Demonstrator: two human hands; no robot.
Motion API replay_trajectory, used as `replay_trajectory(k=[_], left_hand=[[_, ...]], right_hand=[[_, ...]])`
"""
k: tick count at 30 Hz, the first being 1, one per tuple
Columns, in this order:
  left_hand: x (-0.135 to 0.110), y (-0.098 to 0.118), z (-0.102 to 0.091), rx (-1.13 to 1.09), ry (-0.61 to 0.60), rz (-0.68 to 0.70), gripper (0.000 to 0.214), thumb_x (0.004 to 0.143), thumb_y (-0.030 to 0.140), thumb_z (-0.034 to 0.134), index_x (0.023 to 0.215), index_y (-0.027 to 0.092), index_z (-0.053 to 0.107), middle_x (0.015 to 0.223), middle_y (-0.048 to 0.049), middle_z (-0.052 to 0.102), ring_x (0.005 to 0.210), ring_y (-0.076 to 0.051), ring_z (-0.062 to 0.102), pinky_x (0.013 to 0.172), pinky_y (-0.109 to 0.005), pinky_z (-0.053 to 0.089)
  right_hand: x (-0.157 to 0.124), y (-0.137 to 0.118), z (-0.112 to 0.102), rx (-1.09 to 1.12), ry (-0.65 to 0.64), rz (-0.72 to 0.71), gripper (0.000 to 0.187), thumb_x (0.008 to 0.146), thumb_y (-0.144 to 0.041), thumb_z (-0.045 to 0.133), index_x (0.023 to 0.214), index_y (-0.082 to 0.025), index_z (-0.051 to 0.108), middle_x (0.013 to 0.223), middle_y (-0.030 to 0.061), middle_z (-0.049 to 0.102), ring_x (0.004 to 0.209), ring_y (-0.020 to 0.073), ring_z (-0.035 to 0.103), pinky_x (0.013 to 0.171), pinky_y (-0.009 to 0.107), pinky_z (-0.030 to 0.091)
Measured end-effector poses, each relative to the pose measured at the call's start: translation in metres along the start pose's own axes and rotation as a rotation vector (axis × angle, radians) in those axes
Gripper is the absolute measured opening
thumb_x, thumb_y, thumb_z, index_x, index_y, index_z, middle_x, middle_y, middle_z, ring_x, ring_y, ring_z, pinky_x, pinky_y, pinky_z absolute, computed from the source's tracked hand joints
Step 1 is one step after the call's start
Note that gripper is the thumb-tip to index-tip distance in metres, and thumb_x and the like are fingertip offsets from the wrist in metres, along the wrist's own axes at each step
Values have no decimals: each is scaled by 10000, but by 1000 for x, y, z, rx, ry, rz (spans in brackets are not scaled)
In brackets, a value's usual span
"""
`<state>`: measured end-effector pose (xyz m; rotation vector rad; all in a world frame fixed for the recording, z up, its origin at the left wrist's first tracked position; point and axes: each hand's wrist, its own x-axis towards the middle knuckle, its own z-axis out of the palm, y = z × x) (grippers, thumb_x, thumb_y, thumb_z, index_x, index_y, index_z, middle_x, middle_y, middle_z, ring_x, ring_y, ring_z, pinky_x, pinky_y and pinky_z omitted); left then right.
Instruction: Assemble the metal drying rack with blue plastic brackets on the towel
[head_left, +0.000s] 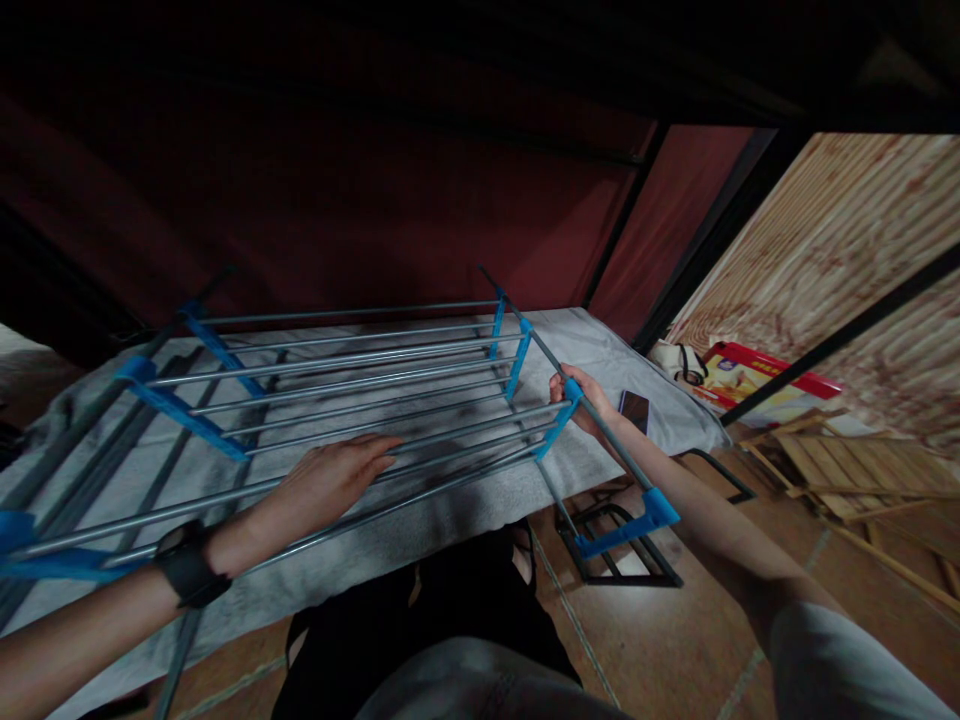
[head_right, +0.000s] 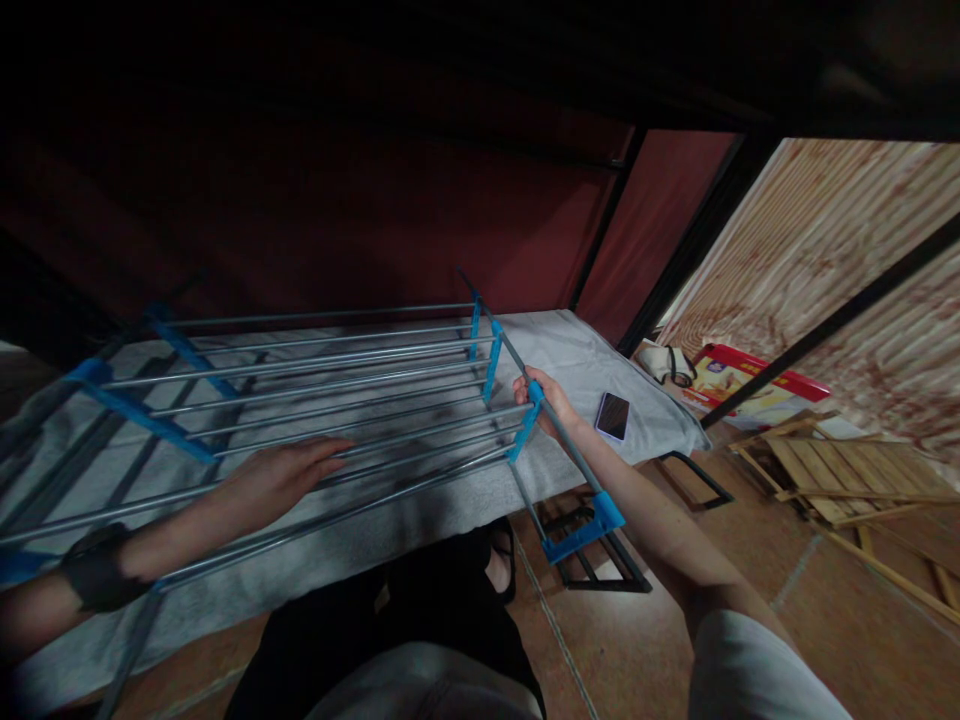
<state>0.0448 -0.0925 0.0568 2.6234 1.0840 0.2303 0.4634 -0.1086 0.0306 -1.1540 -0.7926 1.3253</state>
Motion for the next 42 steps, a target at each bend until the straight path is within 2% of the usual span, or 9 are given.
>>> replay_trajectory(k=[5, 15, 26, 38, 42], left_hand=[[1, 3, -4, -5, -14, -19, 563, 959, 535, 286, 1306, 228, 606, 1262, -52, 665, 1142, -252, 632, 995, -356, 475], [2, 5, -6, -25, -25, -64, 578, 937, 560, 292, 1290, 244, 623, 1215, -50, 690, 1114, -266, 645, 987, -379, 483], [2, 6, -7, -65, -8, -56, 548, 927, 556, 327, 1264, 260, 641, 1200, -38, 698, 1103, -259, 653, 968, -372, 501], [2, 2, -4, -81, -13, -50, 551, 941, 564, 305, 1277, 272, 629, 1212, -32, 691, 1119, -271, 648, 968, -412, 510], [2, -1, -1, -87, 8, -19, 501, 942, 540, 330, 1260, 308, 638, 1202, -20, 696, 1106, -269, 654, 953, -399, 520]], right_hand=[[1, 0, 0, -12, -2, 0, 329, 791, -515, 598, 682, -206, 619, 519, -1, 554, 502, 124, 481, 533, 257, 416], [-2, -2, 1, -21, -9, 11, 348, 810, -520, 582, 674, -202, 629, 543, 17, 586, 529, 132, 500, 519, 244, 414], [-2, -2, 2, -27, -6, 12, 346, 834, -501, 557, 664, -207, 623, 552, 23, 591, 526, 131, 514, 544, 251, 431], [-3, -1, 2, -44, -55, -12, 373, 847, -518, 554, 672, -199, 634, 571, 28, 610, 541, 131, 519, 555, 254, 437], [-4, -3, 5, -64, -41, 2, 391, 843, -532, 549, 660, -197, 633, 569, 34, 602, 540, 129, 520, 560, 247, 443]])
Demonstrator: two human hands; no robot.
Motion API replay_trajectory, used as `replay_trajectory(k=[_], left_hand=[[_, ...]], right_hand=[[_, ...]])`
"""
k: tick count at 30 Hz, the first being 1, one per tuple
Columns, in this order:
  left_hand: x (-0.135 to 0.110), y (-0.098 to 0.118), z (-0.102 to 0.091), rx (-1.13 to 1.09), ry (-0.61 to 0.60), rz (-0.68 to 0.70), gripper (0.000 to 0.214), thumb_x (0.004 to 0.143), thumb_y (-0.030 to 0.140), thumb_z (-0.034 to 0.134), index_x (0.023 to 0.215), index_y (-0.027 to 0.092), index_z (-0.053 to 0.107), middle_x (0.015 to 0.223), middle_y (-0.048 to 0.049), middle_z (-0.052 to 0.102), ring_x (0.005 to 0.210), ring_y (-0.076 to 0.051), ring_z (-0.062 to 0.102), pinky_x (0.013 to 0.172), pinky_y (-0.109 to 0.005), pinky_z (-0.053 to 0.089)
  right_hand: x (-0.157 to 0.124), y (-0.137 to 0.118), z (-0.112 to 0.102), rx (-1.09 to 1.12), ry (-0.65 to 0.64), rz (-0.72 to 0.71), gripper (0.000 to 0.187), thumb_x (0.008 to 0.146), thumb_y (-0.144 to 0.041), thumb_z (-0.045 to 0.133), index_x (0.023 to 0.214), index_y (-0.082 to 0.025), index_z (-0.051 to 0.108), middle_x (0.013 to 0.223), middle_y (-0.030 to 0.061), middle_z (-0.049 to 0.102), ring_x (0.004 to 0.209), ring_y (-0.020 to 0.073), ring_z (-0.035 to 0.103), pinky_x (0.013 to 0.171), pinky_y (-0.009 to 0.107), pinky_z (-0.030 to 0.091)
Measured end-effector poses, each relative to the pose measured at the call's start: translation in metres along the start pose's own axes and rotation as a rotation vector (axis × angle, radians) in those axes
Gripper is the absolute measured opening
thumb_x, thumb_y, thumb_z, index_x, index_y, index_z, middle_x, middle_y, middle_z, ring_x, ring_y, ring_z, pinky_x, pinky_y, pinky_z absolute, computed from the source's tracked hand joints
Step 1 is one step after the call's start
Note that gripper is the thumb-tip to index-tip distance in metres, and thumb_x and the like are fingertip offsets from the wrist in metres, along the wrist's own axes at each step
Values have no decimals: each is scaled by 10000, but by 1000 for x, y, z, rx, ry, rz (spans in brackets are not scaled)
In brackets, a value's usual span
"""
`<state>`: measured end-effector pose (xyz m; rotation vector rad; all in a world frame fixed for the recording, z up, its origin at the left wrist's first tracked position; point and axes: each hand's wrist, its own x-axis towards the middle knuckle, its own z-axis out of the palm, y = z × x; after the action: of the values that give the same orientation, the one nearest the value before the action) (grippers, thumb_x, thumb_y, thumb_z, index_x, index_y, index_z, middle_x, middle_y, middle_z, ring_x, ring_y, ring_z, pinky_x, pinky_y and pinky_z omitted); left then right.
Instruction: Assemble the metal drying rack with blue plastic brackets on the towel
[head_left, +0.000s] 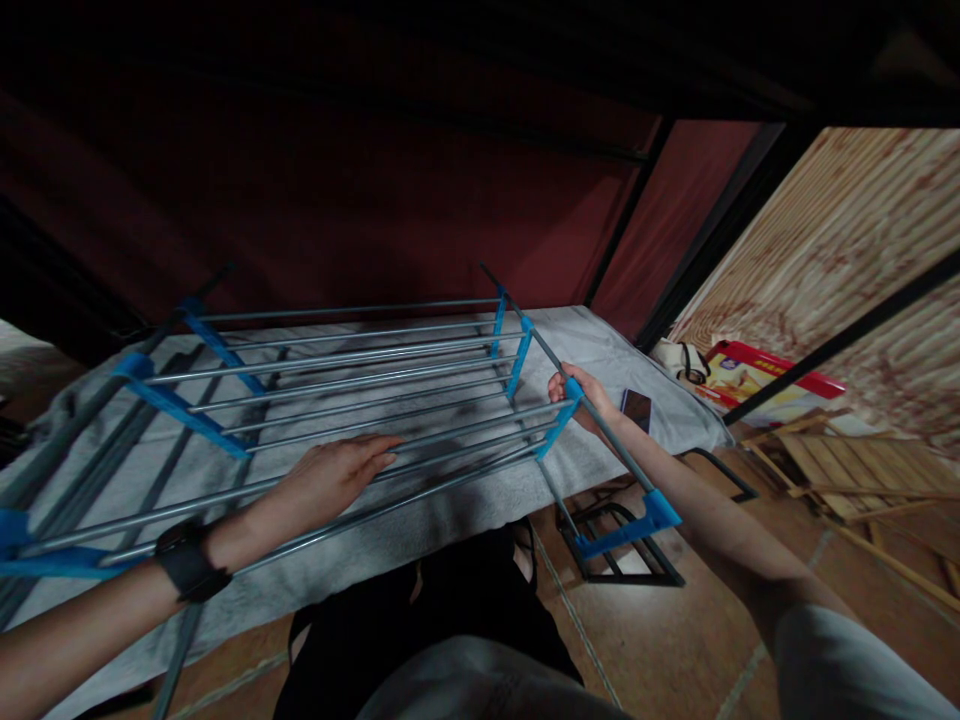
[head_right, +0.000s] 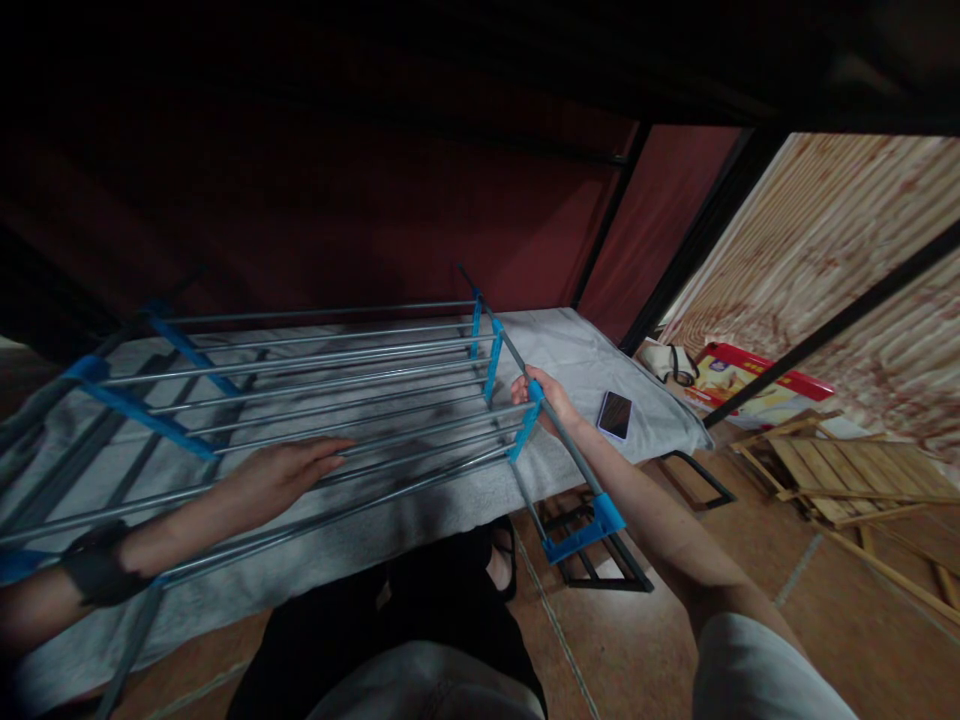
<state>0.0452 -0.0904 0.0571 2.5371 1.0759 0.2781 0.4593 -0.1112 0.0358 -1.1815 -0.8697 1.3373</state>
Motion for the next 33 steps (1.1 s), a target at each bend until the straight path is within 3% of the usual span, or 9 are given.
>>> replay_trajectory(k=[4, 11, 17, 23, 33], left_hand=[[-1, 1, 0, 27, 13, 5, 450, 949, 507, 368, 1269, 328, 630, 1208, -12, 694, 1106, -258, 654, 950, -371, 512], [-11, 24, -11, 72, 18, 14, 374, 966, 360, 408, 1239, 258, 642, 1169, -46, 706, 1055, -209, 664, 896, -302, 498], [-19, 24, -15, 115, 22, 26, 336, 980, 346, 413, 1180, 238, 660, 1074, -62, 721, 954, -207, 680, 773, -288, 485], [-22, 26, -20, 120, 37, 38, 294, 975, 356, 442, 1089, 234, 683, 986, -58, 723, 891, -195, 676, 714, -274, 460], [-24, 20, -18, 181, 28, 58, 297, 988, 352, 423, 1120, 227, 659, 992, -46, 722, 893, -194, 678, 658, -274, 434]], right_hand=[[-4, -3, 4, -31, -16, 34, 390, 843, -516, 508, 658, -195, 630, 574, 49, 608, 527, 143, 523, 539, 262, 447], [-9, -2, -1, -147, -6, 134, 361, 822, -546, 531, 703, -225, 646, 644, 75, 617, 589, 188, 581, 584, 332, 471], [-3, -2, -6, -227, 39, 242, 188, 777, -413, 601, 716, -249, 668, 769, 147, 646, 531, 200, 542, 533, 401, 440], [-2, -2, -9, -220, 70, 269, 182, 728, -441, 633, 682, -265, 629, 707, 143, 615, 497, 194, 516, 578, 442, 469], [-6, -5, 0, -253, 98, 262, 162, 681, -430, 654, 667, -275, 612, 680, 105, 562, 491, 181, 523, 592, 435, 470]])
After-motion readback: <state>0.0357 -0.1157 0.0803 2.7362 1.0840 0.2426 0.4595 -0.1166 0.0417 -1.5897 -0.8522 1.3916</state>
